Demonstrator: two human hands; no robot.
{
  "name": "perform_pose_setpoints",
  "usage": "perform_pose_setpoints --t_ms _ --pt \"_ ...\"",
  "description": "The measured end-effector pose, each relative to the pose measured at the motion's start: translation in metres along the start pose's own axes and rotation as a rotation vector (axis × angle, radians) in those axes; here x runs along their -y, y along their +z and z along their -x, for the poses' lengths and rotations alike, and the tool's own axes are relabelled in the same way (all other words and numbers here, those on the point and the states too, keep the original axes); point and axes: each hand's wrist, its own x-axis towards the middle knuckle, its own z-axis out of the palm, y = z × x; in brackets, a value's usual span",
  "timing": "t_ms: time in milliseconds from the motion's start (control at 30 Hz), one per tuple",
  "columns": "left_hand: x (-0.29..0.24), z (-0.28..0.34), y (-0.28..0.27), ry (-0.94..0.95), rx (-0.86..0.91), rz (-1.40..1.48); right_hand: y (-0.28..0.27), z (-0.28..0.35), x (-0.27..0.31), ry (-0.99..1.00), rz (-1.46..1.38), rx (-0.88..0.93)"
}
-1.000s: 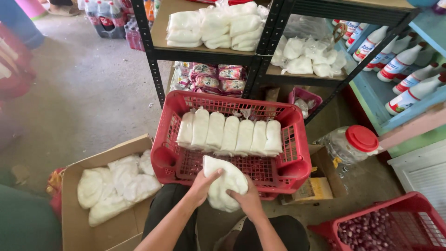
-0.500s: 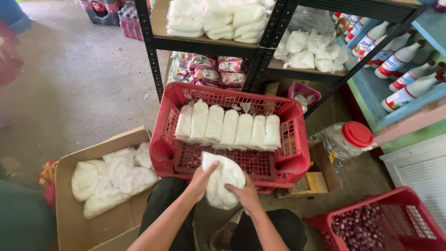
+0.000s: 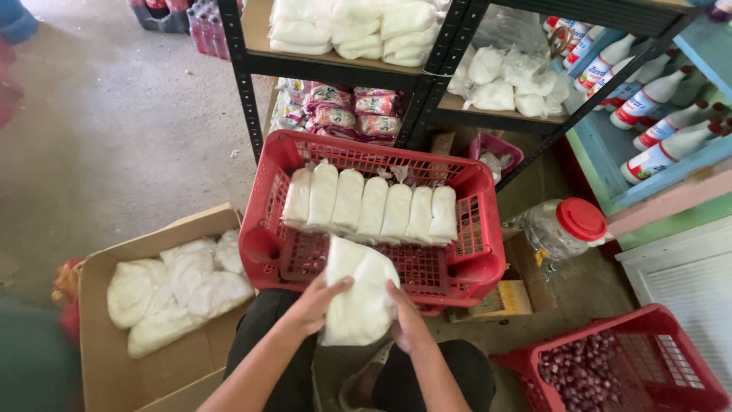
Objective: Sorting small plastic bags filled with a white substance from a cardboard box into a red plastic crate.
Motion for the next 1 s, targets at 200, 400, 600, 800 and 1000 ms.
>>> perform_pose_setpoints --t_ms 200,400,600,800,1000 --pt "-0.045 0.075 -0.037 0.165 -0.158 0.102 -0.009 -0.017 -0.006 -0.128 -0.093 0.248" --pt "-0.081 0.14 -0.13 0.363 -0.533 0.249 -0.044 -0.059 -0.043 -0.308 0.245 0.062" --pt "-0.047 0.125 -0.269 0.552 -0.935 0.275 -0.02 -0.044 -0.03 -0.277 0.266 -0.073" --pt "-0.051 0.068 -0.37 0.549 -1.025 0.078 -0.002 -0.051 -0.024 -0.244 0.494 0.005" --pt "-0.088 0.047 -0.324 0.44 -1.404 -0.896 0.017 -0.056 -0.022 -0.115 0.623 0.006"
